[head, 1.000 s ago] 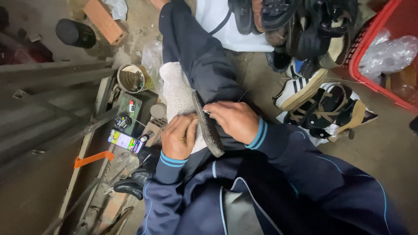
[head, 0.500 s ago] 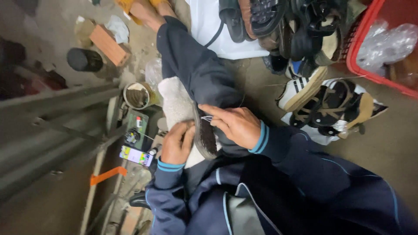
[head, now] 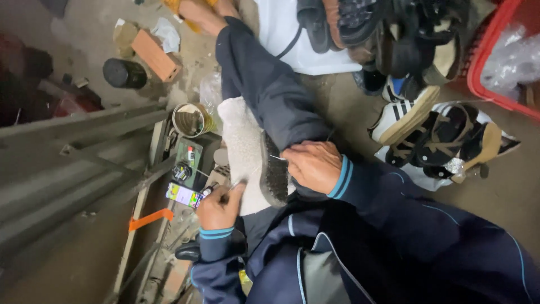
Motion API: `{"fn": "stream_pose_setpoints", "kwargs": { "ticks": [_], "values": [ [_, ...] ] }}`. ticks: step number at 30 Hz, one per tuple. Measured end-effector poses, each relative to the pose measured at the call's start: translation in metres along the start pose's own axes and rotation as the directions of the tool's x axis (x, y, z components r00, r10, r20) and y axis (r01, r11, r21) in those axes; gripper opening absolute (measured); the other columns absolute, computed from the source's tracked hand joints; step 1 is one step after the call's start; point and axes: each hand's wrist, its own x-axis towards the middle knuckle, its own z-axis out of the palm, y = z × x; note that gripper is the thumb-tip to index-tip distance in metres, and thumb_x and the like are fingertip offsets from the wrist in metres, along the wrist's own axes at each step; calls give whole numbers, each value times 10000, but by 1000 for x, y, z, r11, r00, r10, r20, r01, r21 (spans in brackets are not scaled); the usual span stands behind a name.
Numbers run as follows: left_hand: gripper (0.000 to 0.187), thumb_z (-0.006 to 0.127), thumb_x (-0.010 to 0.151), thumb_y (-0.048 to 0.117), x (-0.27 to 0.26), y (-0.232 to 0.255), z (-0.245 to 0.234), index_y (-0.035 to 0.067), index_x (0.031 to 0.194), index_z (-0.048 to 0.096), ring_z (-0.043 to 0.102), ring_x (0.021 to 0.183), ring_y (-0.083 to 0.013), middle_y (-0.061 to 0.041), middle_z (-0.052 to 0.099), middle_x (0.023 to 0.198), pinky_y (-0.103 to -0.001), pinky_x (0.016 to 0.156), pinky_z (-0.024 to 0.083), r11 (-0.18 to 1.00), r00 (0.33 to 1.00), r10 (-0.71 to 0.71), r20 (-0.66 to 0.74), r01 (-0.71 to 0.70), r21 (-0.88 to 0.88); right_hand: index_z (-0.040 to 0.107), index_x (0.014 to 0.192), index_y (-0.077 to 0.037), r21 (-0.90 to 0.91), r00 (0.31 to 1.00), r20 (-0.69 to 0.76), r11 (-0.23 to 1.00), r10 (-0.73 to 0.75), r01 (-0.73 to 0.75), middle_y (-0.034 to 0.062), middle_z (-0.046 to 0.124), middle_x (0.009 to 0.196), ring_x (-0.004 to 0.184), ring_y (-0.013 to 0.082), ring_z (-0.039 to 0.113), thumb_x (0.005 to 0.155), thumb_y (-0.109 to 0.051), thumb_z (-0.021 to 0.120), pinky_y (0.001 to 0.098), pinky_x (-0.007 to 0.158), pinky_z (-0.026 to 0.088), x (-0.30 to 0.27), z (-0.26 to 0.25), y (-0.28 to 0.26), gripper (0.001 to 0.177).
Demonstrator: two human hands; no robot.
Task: Hand-sewing a replacement sole onto a shoe using a needle and thread in a workshop.
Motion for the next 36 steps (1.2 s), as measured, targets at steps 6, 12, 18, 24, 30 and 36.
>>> {"fn": "stream_pose_setpoints", "kwargs": {
  "ticks": [6,12,18,24,30,36],
  "values": [
    [459,748,976,304,14,7,39,100,578,640,576,505,-185,-56,562,466,-313,534,484,799,999,34,-7,-31,-601,738,936,-179,644,999,25,765,-46,19,30,760,994,821,265,722,928,-135,570,360,649,614,1,-81,-28,174],
    [312,671,1023,196,12,66,-10,65,747,734,623,576,-237,-113,657,584,-355,594,522,753,991,73,-108,-126,-646,569,974,-26,974,992,36,226,-121,-7,272,564,1330,1253,378,592,940,-132,642,485,999,497,-9,-98,-55,133],
    [173,751,904,236,26,62,32,197,1071,774,738,974,-338,-95,792,994,-488,810,589,915,992,112,-57,-125,-383,480,1457,-92,343,997,50,937,58,-72,107,483,1521,774,240,684,687,-500,909,407,597,558,-4,-59,-90,972],
    [78,721,934,122,26,45,41,65,972,758,746,737,-311,-115,694,654,-391,687,589,811,994,103,-24,-98,-577,424,1489,18,220,996,81,974,40,-57,229,519,1457,712,292,720,887,-466,713,465,578,589,-15,-56,-50,825],
    [184,685,929,143,21,64,27,162,1112,685,733,851,-421,-150,745,791,-530,731,584,880,989,149,-2,-133,-455,468,1494,-29,197,987,140,975,76,-103,202,565,1427,837,429,727,952,-481,585,550,600,590,-20,-53,-42,715],
    [212,653,893,213,25,69,40,134,1076,723,723,884,-435,-138,773,866,-568,779,585,958,981,184,65,-164,-237,502,1485,-54,163,966,205,968,157,-191,197,590,1408,939,485,715,971,-411,531,580,645,594,-22,-62,-45,627]
  ]
}}
